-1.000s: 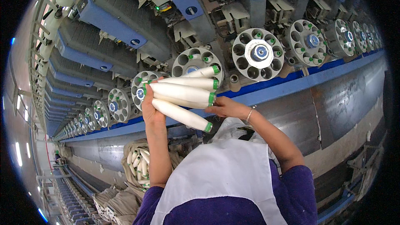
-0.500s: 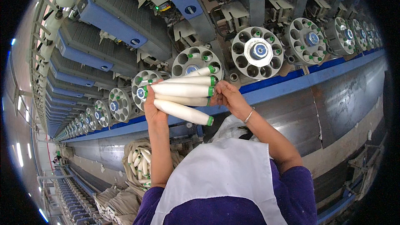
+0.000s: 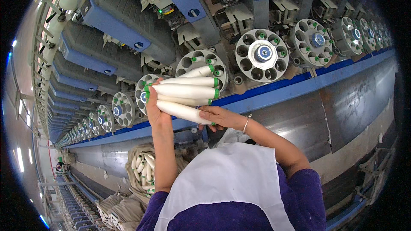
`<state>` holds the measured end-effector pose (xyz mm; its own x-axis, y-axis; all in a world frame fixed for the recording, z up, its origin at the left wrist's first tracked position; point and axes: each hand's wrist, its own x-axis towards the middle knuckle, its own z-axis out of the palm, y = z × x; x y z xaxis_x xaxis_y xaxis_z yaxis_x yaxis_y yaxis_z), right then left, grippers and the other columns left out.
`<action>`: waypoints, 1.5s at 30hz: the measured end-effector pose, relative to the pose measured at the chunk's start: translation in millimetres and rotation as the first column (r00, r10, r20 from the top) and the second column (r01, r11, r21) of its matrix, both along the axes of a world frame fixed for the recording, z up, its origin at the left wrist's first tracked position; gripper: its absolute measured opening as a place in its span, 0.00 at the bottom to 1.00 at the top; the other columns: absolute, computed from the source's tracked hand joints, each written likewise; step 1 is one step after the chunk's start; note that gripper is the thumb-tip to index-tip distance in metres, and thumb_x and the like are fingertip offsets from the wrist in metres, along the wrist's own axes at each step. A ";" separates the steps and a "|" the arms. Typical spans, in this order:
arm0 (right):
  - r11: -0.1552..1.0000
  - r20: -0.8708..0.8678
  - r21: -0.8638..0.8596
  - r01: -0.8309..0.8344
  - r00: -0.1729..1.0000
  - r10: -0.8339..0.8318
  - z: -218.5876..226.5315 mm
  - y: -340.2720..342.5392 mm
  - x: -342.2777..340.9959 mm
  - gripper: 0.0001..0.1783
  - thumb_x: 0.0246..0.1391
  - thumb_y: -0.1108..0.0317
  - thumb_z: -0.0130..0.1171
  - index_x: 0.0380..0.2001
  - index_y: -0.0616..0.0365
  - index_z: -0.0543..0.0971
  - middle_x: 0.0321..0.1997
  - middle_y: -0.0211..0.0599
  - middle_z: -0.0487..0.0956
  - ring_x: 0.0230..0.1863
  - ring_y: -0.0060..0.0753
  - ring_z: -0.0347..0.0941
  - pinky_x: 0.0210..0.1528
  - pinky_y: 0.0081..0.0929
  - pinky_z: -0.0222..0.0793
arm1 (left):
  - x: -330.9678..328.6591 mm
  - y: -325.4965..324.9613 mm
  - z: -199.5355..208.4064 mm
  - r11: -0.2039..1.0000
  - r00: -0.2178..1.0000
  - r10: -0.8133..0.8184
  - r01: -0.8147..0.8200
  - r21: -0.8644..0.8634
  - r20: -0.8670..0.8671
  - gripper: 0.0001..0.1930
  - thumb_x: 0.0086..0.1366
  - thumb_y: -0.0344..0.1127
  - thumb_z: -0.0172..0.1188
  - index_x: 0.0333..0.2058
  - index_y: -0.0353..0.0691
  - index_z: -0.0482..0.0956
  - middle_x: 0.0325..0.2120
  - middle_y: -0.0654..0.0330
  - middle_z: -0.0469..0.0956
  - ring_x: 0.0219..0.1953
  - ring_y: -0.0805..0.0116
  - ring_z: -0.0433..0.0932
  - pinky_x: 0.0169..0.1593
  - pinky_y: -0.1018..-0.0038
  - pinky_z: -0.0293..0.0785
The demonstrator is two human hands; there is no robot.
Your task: The person repeatedly picks white thread spools from a large sack and places them into empty slots on rotating spool holders along a textile machine line. The person carries several spools at once and inserts them one by one into the holders.
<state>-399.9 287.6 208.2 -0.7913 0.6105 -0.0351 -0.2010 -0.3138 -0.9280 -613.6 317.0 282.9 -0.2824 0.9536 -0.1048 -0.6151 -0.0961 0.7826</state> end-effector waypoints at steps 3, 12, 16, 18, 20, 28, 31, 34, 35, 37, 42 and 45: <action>0.999 0.206 0.042 0.032 0.978 -0.040 -5.4 3.4 -1.3 0.27 0.62 0.44 0.43 0.45 0.59 0.74 0.26 0.29 0.77 0.16 0.17 0.64 0.18 0.18 0.61 | 1.6 0.7 9.8 0.996 0.997 0.035 -0.029 0.084 -0.075 0.17 0.62 0.42 0.59 0.42 0.34 0.73 0.49 0.54 0.71 0.52 0.59 0.70 0.59 0.59 0.66; 0.967 0.237 0.102 0.234 0.938 -0.252 -41.2 5.1 -9.2 0.23 0.63 0.51 0.44 0.34 0.63 0.73 0.17 0.29 0.66 0.20 0.32 0.67 0.28 0.30 0.67 | 17.4 -13.8 33.2 0.962 0.960 0.156 -0.094 0.256 -0.232 0.16 0.61 0.43 0.59 0.40 0.37 0.74 0.50 0.55 0.71 0.52 0.60 0.70 0.57 0.58 0.69; 0.866 0.063 0.309 0.393 0.900 -0.431 -35.6 6.2 12.5 0.18 0.63 0.57 0.46 0.32 0.63 0.72 0.26 0.33 0.68 0.32 0.30 0.70 0.39 0.28 0.69 | 13.3 -13.6 39.5 0.964 0.973 0.146 -0.099 0.245 -0.181 0.17 0.61 0.44 0.59 0.41 0.37 0.73 0.49 0.56 0.71 0.52 0.60 0.70 0.58 0.58 0.69; 0.854 -0.009 0.142 0.501 0.863 -0.505 -31.7 10.3 20.5 0.12 0.63 0.62 0.47 0.31 0.59 0.70 0.34 0.34 0.71 0.40 0.28 0.70 0.46 0.27 0.68 | 11.1 -13.7 38.3 0.969 0.978 0.136 -0.099 0.226 -0.157 0.17 0.61 0.44 0.59 0.41 0.37 0.73 0.49 0.56 0.71 0.52 0.60 0.70 0.58 0.58 0.69; 0.782 -0.221 -0.388 0.488 0.774 -0.593 -29.3 12.4 18.6 0.10 0.62 0.66 0.48 0.28 0.58 0.68 0.36 0.34 0.71 0.38 0.27 0.70 0.43 0.26 0.70 | 10.1 -13.3 34.1 0.975 0.981 0.137 -0.109 0.194 -0.138 0.17 0.61 0.44 0.59 0.41 0.37 0.73 0.49 0.55 0.71 0.52 0.60 0.69 0.59 0.58 0.68; 0.797 0.182 -0.136 0.588 0.806 -0.563 -15.5 23.5 84.0 0.11 0.61 0.57 0.50 0.30 0.52 0.70 0.23 0.24 0.71 0.22 0.14 0.65 0.21 0.14 0.62 | -6.7 -6.0 18.0 0.996 0.999 0.026 -0.030 0.087 0.045 0.16 0.61 0.44 0.59 0.41 0.38 0.74 0.51 0.54 0.70 0.54 0.57 0.68 0.60 0.55 0.65; 0.691 0.373 0.084 0.718 0.621 -0.690 -1.2 36.9 121.4 0.21 0.64 0.49 0.40 0.41 0.55 0.72 0.30 0.28 0.78 0.18 0.12 0.62 0.16 0.12 0.55 | -5.7 -3.5 13.4 0.997 0.994 -0.033 0.026 0.073 0.101 0.16 0.60 0.44 0.59 0.40 0.38 0.74 0.51 0.53 0.70 0.54 0.56 0.68 0.60 0.54 0.64; 0.815 0.135 -0.247 0.524 0.852 -0.506 5.1 32.6 102.5 0.35 0.62 0.38 0.33 0.52 0.59 0.68 0.40 0.36 0.80 0.16 0.12 0.58 0.15 0.11 0.50 | 7.3 5.4 11.3 0.997 0.994 -0.051 0.046 0.055 0.097 0.16 0.59 0.44 0.60 0.40 0.39 0.74 0.51 0.53 0.70 0.54 0.55 0.68 0.60 0.53 0.64; 0.881 0.091 -0.288 0.376 0.926 -0.365 4.0 25.6 84.1 0.36 0.61 0.37 0.34 0.51 0.59 0.70 0.35 0.33 0.80 0.16 0.11 0.57 0.15 0.11 0.49 | 11.8 9.8 12.6 0.995 0.993 -0.075 0.069 0.070 0.092 0.16 0.59 0.44 0.60 0.39 0.39 0.74 0.51 0.54 0.70 0.54 0.55 0.68 0.60 0.53 0.64; 0.975 0.050 -0.216 0.048 0.998 -0.038 0.0 14.1 67.2 0.34 0.60 0.37 0.38 0.45 0.59 0.73 0.25 0.27 0.75 0.16 0.11 0.55 0.15 0.12 0.47 | 16.9 18.8 18.7 0.995 0.997 -0.060 0.056 0.083 0.048 0.16 0.58 0.44 0.61 0.39 0.40 0.74 0.51 0.54 0.70 0.54 0.55 0.68 0.60 0.52 0.64; 0.886 0.074 -0.309 0.345 0.938 -0.339 -7.5 5.3 73.6 0.18 0.62 0.54 0.50 0.23 0.53 0.69 0.16 0.18 0.60 0.17 0.12 0.53 0.17 0.14 0.43 | 18.0 29.6 25.9 0.988 0.995 -0.090 0.084 0.128 0.047 0.16 0.57 0.45 0.62 0.37 0.41 0.74 0.50 0.54 0.71 0.54 0.55 0.68 0.61 0.51 0.63; 0.801 -0.241 -0.390 0.454 0.790 -0.564 -6.6 10.8 73.3 0.15 0.63 0.57 0.47 0.24 0.51 0.69 0.20 0.21 0.64 0.21 0.17 0.61 0.28 0.22 0.66 | 20.9 35.1 17.5 0.989 0.993 -0.106 0.100 0.112 0.045 0.16 0.58 0.45 0.61 0.38 0.40 0.73 0.51 0.53 0.71 0.54 0.55 0.68 0.61 0.51 0.62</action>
